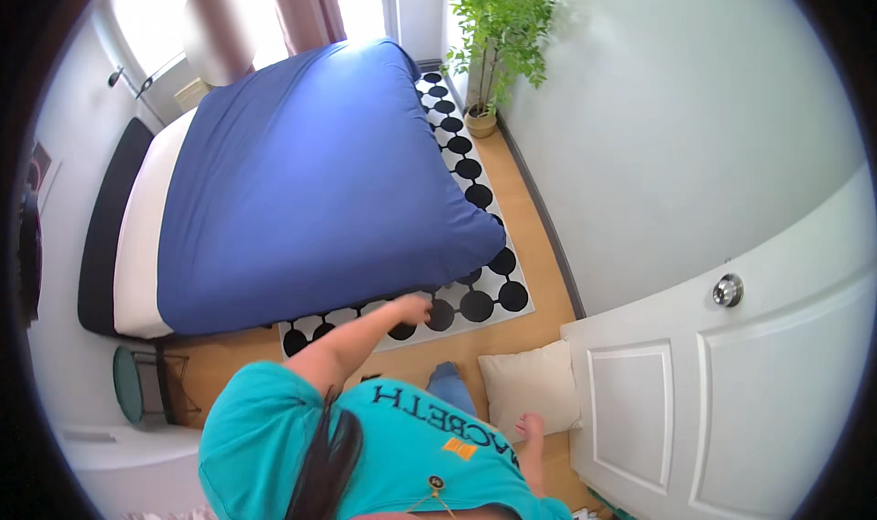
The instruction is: The person puts a blue duvet cover onto a white comforter on a bed, pulling the cover up and over the comforter by hand.
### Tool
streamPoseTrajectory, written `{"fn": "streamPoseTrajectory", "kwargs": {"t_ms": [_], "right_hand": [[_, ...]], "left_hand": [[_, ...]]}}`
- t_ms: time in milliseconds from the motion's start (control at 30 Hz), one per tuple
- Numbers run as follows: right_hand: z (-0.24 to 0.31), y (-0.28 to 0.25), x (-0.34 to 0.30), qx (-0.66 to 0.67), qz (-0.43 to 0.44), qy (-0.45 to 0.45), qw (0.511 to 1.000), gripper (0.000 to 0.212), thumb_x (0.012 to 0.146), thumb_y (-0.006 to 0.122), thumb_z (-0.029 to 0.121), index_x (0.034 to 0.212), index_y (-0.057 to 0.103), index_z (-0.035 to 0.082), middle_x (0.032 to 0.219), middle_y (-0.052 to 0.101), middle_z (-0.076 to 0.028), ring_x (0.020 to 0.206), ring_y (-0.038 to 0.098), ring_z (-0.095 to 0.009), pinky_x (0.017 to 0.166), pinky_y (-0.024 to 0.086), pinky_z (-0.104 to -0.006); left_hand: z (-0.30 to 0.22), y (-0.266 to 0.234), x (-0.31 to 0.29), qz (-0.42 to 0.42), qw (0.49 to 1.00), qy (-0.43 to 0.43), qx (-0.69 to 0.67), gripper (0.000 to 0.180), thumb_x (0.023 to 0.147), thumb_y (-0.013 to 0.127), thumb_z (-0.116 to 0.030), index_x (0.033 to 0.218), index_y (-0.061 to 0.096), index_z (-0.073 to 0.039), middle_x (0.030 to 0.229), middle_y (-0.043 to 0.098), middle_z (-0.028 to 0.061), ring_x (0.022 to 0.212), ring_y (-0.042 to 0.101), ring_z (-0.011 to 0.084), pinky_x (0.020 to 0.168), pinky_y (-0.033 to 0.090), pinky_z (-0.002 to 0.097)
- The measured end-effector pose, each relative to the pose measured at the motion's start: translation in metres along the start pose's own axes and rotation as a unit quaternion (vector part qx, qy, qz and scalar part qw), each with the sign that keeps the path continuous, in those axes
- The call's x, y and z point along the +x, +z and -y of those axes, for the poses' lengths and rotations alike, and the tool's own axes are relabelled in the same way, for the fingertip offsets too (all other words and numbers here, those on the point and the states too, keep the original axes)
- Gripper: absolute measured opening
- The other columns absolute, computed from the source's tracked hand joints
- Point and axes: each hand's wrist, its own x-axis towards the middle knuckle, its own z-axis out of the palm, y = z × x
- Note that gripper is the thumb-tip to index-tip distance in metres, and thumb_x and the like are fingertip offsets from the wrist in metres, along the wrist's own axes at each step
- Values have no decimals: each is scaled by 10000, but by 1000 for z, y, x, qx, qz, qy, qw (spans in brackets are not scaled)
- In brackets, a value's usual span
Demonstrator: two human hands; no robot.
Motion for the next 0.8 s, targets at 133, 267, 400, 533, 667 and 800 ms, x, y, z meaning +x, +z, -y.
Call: {"fn": "streamPoseTrajectory", "kwargs": {"t_ms": [133, 267, 400, 533, 667, 800], "right_hand": [[59, 6, -15, -114, 47, -17, 992, 268, 853, 435, 199, 1047, 486, 21, 985, 518, -138, 841, 543, -278, 689, 487, -390], [128, -5, 16, -63, 37, -10, 997, 259, 853, 445, 213, 1028, 496, 30, 945, 532, -111, 816, 565, -257, 654, 492, -369], [243, 8, 54, -97, 29, -86, 991, 243, 860, 450, 203, 1034, 518, 47, 908, 566, -74, 733, 589, -196, 575, 492, -304], [371, 29, 76, -124, 73, -194, 970, 241, 885, 456, 202, 1075, 487, 57, 984, 547, -92, 776, 575, -205, 629, 496, -308], [460, 10, 125, -219, 38, -185, 957, 261, 898, 458, 224, 1100, 479, 60, 1007, 543, -93, 803, 572, -216, 638, 492, -325], [519, 18, 152, -244, 58, -117, 961, 274, 905, 457, 244, 1108, 470, 60, 1006, 542, -91, 801, 571, -217, 630, 489, -321]], "left_hand": [[15, -52, -7, -80, 994, -65, -48, 327, 763, 520, -227, 1028, 609, -58, 1032, 619, 166, 983, 579, 336, 836, 464, 432], [49, -60, 24, -102, 990, -84, -54, 338, 770, 518, -217, 1058, 607, -63, 1078, 603, 164, 1022, 561, 327, 871, 446, 425], [66, -71, 56, -114, 971, -173, -119, 350, 778, 496, -188, 1096, 584, -70, 1151, 557, 174, 1087, 514, 337, 903, 428, 422], [61, -91, 94, -244, 906, -286, -194, 392, 783, 483, -143, 1171, 516, -100, 1237, 447, 174, 1146, 439, 347, 912, 418, 435], [31, -137, 159, -313, 859, -334, -230, 402, 777, 501, -125, 1178, 487, -110, 1268, 394, 178, 1176, 395, 333, 917, 409, 445], [24, -154, 198, -329, 857, -337, -210, 388, 756, 526, -117, 1143, 508, -101, 1299, 371, 194, 1193, 376, 336, 930, 393, 455]]}}
